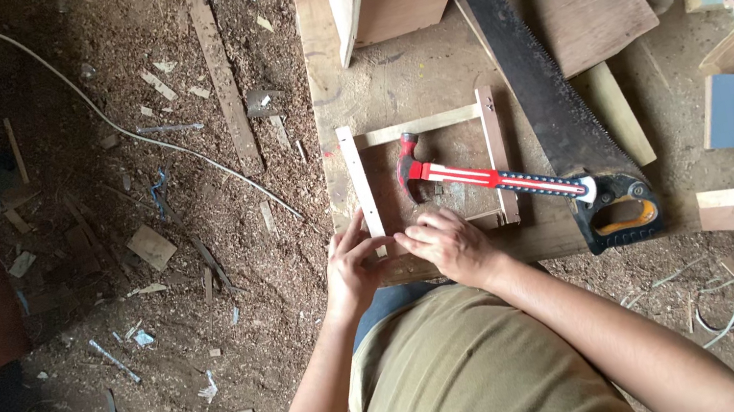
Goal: The person assembles a small wooden frame by hammering nails into the joints. They repeatedly pick up nails, position them, and strike with a hammer, occasionally adjusting the frame on the workbench.
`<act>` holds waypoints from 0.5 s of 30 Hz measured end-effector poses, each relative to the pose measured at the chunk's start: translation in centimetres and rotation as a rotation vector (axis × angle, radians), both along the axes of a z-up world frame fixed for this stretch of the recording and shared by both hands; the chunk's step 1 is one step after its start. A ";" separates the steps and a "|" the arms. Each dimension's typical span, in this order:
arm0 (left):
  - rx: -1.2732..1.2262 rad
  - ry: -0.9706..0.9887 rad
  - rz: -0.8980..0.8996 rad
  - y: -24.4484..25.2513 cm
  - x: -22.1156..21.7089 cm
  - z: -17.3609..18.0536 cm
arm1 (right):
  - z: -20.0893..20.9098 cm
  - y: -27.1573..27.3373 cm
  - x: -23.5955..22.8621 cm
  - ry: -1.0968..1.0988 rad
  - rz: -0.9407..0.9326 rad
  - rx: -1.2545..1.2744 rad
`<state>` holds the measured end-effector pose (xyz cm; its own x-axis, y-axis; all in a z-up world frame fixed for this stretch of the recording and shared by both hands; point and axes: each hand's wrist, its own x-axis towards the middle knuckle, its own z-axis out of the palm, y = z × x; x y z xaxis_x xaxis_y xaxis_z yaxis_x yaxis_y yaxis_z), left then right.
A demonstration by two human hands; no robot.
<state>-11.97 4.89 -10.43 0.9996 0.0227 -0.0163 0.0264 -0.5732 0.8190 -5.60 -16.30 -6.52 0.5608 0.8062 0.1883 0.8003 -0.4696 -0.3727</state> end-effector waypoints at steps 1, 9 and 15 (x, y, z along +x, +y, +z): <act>0.020 -0.015 -0.010 0.0 0.1 0.1 | -0.1 -0.1 -0.1 0.000 0.000 -0.002; 0.109 -0.025 0.010 -0.6 -0.2 1.1 | -0.7 -0.9 -0.4 -0.003 0.011 -0.105; 0.017 -0.076 -0.003 -0.1 -0.2 0.9 | -0.7 -0.7 -0.2 -0.046 -0.023 -0.072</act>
